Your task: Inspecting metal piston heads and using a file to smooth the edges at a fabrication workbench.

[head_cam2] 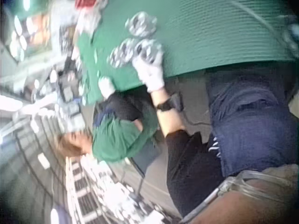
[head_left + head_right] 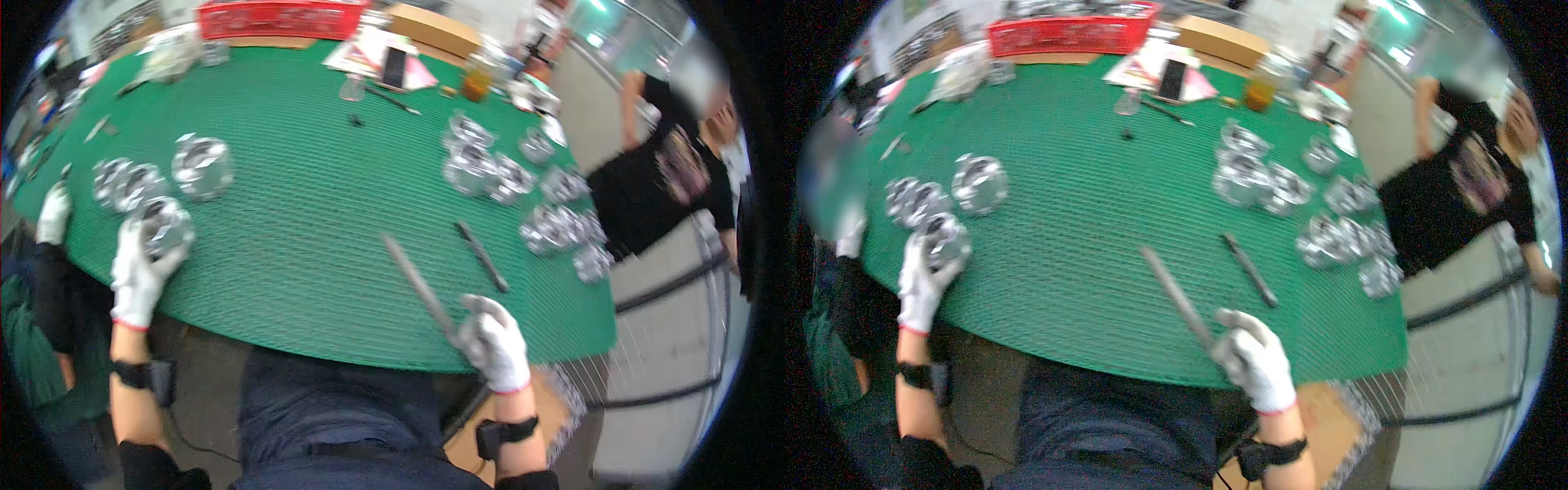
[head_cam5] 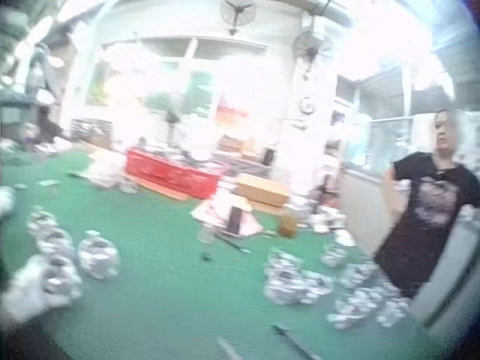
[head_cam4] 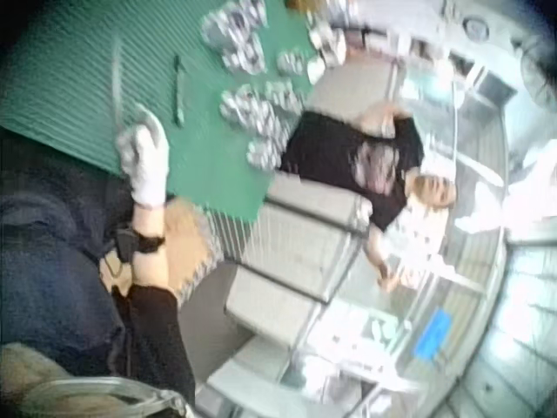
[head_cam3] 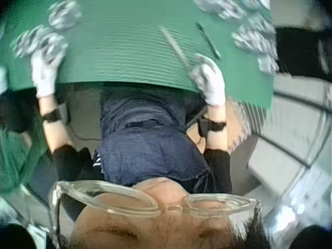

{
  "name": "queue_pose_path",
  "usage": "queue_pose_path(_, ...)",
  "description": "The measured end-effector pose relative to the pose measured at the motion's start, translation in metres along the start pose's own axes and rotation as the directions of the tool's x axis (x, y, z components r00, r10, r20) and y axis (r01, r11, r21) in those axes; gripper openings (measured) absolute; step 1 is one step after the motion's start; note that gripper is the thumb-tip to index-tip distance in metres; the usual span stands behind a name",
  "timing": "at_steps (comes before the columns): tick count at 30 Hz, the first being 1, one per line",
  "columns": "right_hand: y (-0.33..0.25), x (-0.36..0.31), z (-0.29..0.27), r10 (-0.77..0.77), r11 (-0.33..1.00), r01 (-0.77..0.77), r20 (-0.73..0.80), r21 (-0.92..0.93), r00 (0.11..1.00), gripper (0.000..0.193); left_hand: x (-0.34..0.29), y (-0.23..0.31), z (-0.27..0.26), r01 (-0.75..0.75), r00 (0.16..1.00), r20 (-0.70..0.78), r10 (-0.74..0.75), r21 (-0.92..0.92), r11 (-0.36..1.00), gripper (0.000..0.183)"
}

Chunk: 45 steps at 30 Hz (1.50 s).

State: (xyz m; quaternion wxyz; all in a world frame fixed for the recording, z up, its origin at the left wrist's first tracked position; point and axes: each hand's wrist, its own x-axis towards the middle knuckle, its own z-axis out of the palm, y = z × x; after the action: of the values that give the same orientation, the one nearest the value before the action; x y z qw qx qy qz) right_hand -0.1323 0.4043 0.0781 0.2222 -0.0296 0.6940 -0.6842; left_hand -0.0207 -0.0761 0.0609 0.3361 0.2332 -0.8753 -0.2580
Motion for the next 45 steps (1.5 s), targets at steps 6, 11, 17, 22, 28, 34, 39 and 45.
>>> queue_pose_path(6, -0.016, 0.000, 0.002, 0.022, 0.996, -0.028, 0.073, 0.088, 0.997, 0.053, 0.012, -0.010, -0.018, -0.162, 0.971, 0.231, 0.054, 0.478, 0.863, 0.059)
queue_pose_path(11, -0.045, -0.008, -0.031, 0.079, 0.982, -0.081, -0.018, -0.170, 0.997, 0.045, 0.005, -0.038, -0.015, -0.102, 0.984, 0.174, 0.036, 0.390, 0.915, 0.063)
queue_pose_path(17, -0.065, 0.052, -0.126, -0.579, 0.454, 0.119, -0.190, -0.883, 0.793, 0.042, -0.038, 0.033, -0.030, -0.353, 0.934, -0.076, 0.349, -0.353, 0.866, 0.057)
queue_pose_path(22, -0.059, 0.114, -0.144, -0.420, 0.400, 0.055, -0.130, -0.915, 0.898, 0.043, -0.064, 0.123, 0.008, 0.056, 0.994, 0.099, 0.049, -0.835, 0.547, 0.066)
queue_pose_path(28, -0.067, 0.055, -0.117, -0.274, 0.881, 0.150, -0.226, -0.449, 0.935, 0.043, -0.096, 0.146, 0.018, 0.353, 0.936, 0.342, -0.087, -0.901, 0.254, 0.063)
queue_pose_path(34, -0.040, -0.011, -0.032, -0.110, 0.887, 0.104, -0.012, 0.450, 0.994, 0.050, -0.112, 0.166, 0.034, 0.680, 0.722, 0.686, 0.095, -0.728, 0.090, 0.068)
queue_pose_path(39, -0.048, -0.013, 0.034, 0.097, 0.978, -0.181, 0.531, 0.107, 0.842, 0.050, -0.130, 0.183, 0.054, 0.923, 0.384, 0.834, 0.397, -0.331, -0.197, 0.095)
queue_pose_path(45, -0.063, -0.012, 0.067, 0.163, 0.979, -0.115, 0.305, -0.170, 0.938, 0.056, -0.147, 0.164, 0.022, 0.914, 0.362, 0.922, 0.136, -0.322, -0.246, 0.090)
